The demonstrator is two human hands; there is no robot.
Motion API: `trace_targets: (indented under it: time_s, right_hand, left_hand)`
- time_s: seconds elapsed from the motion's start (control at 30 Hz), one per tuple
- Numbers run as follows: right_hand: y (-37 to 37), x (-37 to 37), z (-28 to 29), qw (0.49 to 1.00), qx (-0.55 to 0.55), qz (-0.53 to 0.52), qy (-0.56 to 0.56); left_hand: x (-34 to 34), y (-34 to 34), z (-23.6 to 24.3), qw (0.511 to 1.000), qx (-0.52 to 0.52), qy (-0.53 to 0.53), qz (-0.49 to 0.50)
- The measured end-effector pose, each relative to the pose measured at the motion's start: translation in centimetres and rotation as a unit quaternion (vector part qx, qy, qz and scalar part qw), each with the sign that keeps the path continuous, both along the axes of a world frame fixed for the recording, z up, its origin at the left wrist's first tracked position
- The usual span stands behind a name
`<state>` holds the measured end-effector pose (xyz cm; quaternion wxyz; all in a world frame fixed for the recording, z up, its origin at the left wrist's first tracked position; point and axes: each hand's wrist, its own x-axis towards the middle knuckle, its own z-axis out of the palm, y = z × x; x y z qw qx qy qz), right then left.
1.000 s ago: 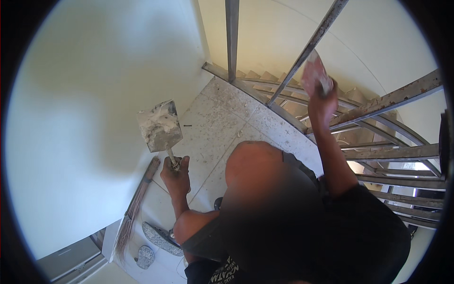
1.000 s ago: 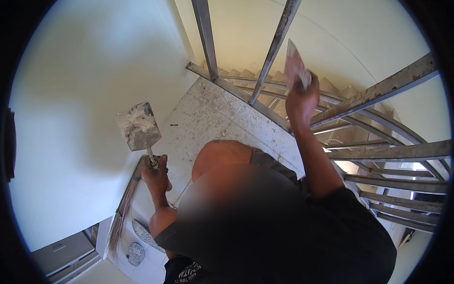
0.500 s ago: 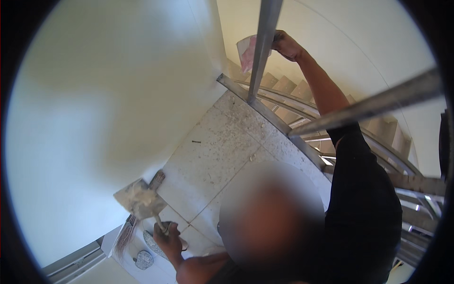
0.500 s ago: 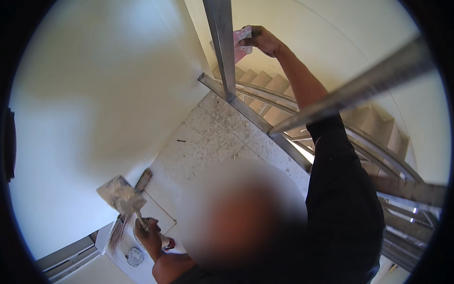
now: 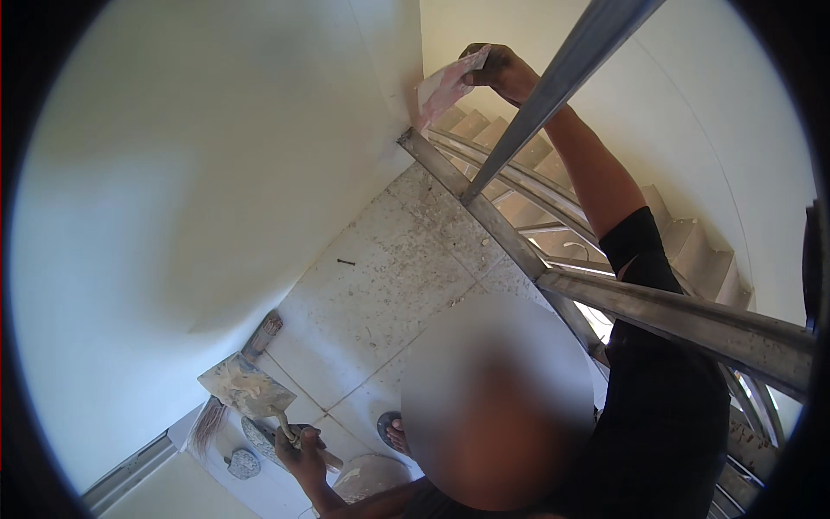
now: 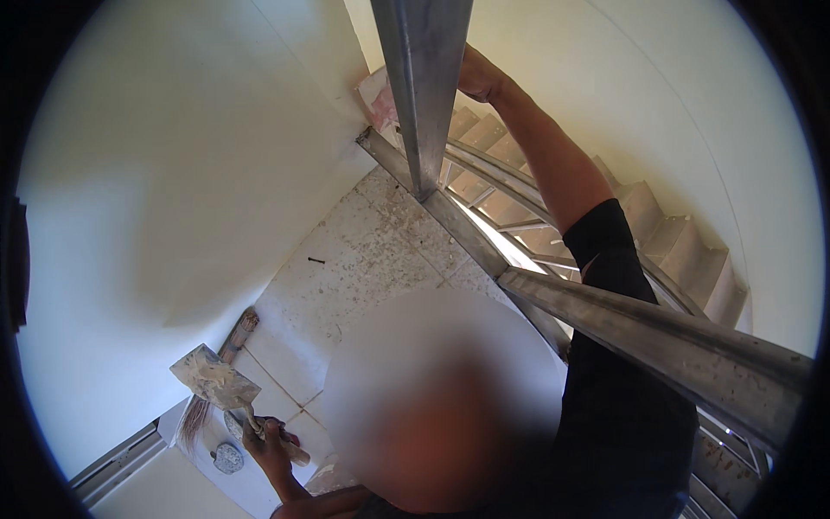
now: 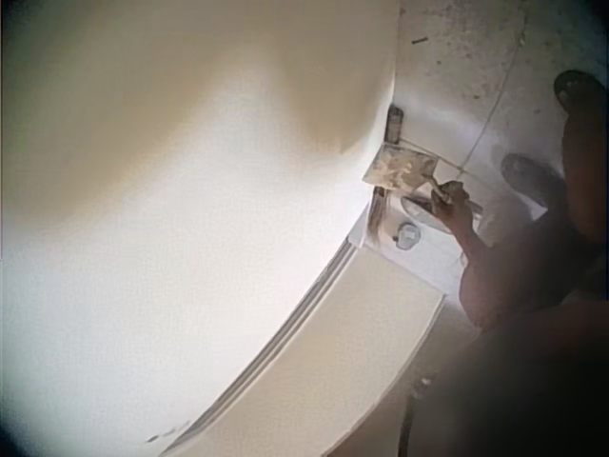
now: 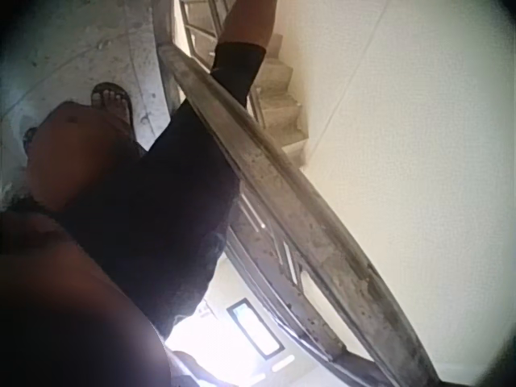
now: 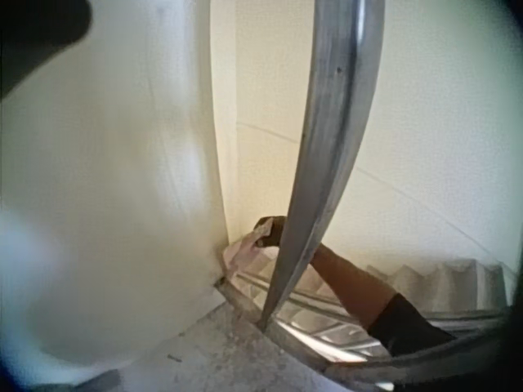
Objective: Apply plaster or joint compound to a wall near a staircase using a trowel and a putty knife.
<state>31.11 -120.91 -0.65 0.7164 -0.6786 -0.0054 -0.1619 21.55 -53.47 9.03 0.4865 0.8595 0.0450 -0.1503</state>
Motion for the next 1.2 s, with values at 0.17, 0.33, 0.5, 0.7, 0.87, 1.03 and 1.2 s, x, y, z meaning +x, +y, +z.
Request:
trace_targets:
  time_s: [0.17,0.33,0.5,0.7,0.87,1.03,1.2]
  right_hand:
    - [0.6,-0.1,-0.1,1.0,-0.002,-0.012,0.005]
    - [2.3,0.3,-0.2,0.996,-0.059,-0.07,0.019]
    - [1.9,0.5,-2.2,0.984,-0.106,-0.144,-0.02]
    - [6.9,-2.3,-4.4,0.921,-0.187,-0.34,-0.041]
    - [10.8,-5.3,-1.5,0.895,-0.162,-0.411,-0.069]
    - [9.8,-8.0,-1.6,0.929,-0.139,-0.342,-0.011]
    - [8.9,-6.8,-1.3,0.946,-0.162,-0.267,0.083]
  left_hand:
    - [0.0,0.3,-0.6,1.0,-0.015,0.01,-0.005]
    - [-0.1,0.0,-0.1,1.0,-0.02,0.0,-0.008]
    - [-0.2,-0.9,0.2,0.999,-0.033,0.004,0.004]
    - [0.0,-1.3,0.1,1.0,-0.001,-0.002,-0.013]
    - [0.3,-1.4,0.0,0.999,-0.029,0.034,-0.005]
    - [0.2,-1.0,-0.2,0.999,-0.024,0.026,0.005]
    - [-0.1,-0.7,-0.3,0.999,-0.021,0.047,0.011]
